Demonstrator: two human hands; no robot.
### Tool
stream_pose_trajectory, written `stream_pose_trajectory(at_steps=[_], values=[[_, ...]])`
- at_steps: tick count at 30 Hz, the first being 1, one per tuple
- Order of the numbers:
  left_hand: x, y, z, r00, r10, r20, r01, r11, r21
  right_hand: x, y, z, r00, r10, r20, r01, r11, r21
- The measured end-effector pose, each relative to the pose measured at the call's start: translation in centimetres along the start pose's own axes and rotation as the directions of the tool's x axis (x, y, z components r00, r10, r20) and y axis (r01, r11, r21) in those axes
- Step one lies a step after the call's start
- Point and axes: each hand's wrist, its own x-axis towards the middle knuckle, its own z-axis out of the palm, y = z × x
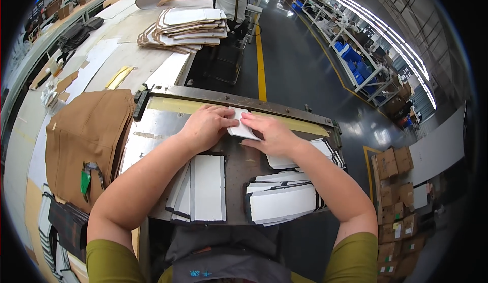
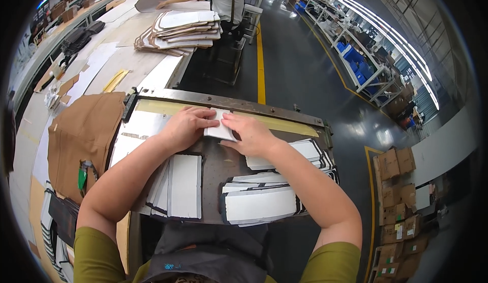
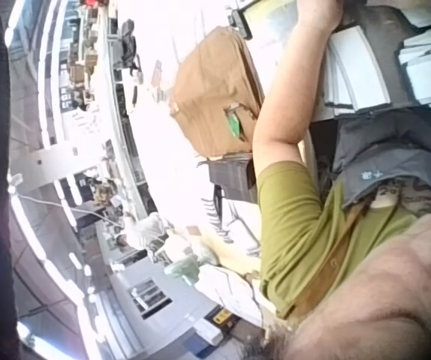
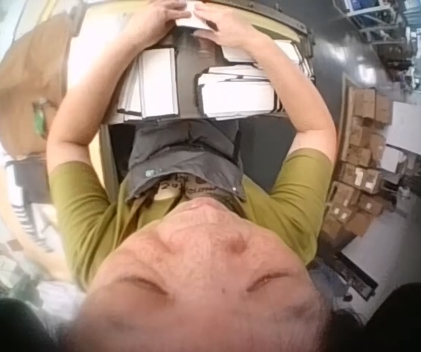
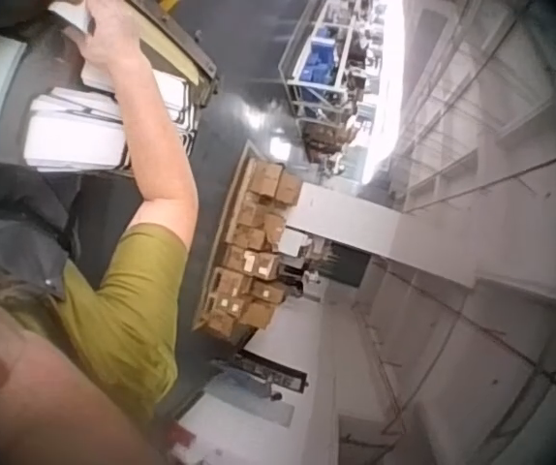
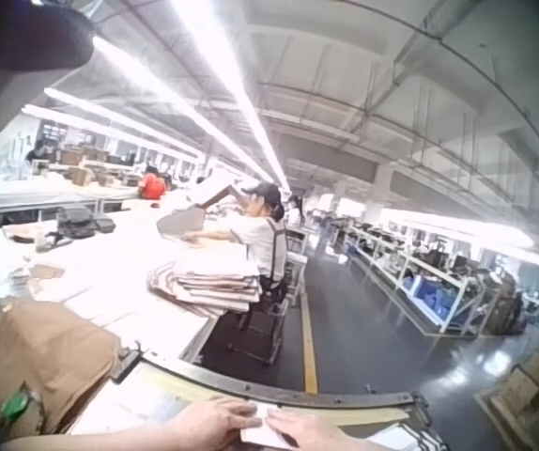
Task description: Folding and aligning white linings into dark leather components using a metal guide.
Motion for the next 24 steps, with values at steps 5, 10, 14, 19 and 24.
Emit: stream_pose_trajectory(at_steps=[5, 10, 14, 19, 24], values=[[0.2, 1.2, -0.6, 0.998, -0.050, 0.046, 0.045, 0.994, 0.103, -0.5, 1.2, 1.7, 0.997, -0.044, -0.068, 0.037, 0.994, -0.099], [0.0, 0.8, -0.3, 0.999, -0.001, -0.047, 0.006, 0.995, 0.095, 0.0, 1.3, 2.0, 0.995, -0.076, -0.069, 0.064, 0.986, -0.154], [0.1, 1.2, -0.5, 0.999, 0.005, -0.033, 0.001, 0.981, 0.194, -0.2, 0.2, 1.1, 0.989, -0.075, -0.131, 0.054, 0.987, -0.155], [0.1, 1.6, -1.3, 0.996, -0.088, 0.024, 0.081, 0.976, 0.201, -0.1, -0.4, 1.1, 0.986, -0.093, -0.139, 0.060, 0.972, -0.225], [0.0, 1.5, -1.3, 0.998, -0.066, -0.022, 0.068, 0.980, 0.185, -0.2, -0.2, 1.1, 0.988, -0.085, -0.127, 0.060, 0.979, -0.193]])
